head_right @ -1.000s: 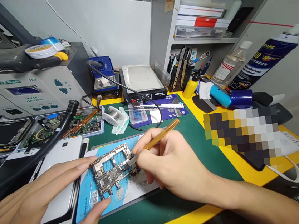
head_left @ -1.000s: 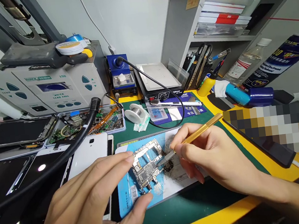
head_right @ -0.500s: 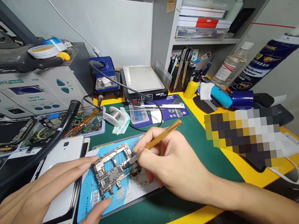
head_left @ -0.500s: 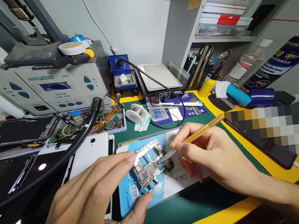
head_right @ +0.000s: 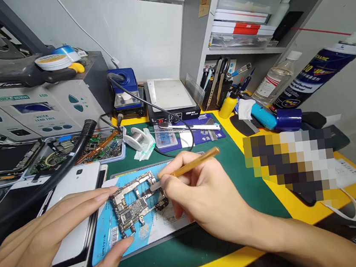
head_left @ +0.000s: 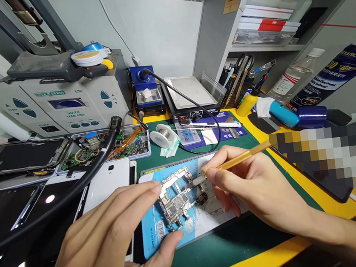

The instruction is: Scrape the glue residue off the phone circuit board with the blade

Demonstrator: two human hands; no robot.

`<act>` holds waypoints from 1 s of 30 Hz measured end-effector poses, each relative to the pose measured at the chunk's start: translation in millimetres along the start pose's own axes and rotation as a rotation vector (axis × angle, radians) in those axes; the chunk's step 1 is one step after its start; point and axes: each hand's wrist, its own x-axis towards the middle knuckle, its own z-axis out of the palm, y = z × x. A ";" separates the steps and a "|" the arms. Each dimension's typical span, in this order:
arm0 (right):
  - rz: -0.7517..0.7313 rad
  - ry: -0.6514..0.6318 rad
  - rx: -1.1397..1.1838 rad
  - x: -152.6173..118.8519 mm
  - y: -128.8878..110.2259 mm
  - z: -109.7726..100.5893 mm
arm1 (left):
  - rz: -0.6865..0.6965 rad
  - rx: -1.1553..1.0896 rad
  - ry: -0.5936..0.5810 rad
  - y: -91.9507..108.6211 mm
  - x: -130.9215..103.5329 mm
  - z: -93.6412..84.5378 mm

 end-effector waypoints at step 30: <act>-0.988 0.032 -0.811 -23.2 26.6 -2.0 | 0.007 -0.021 -0.030 -4.8 7.1 1.3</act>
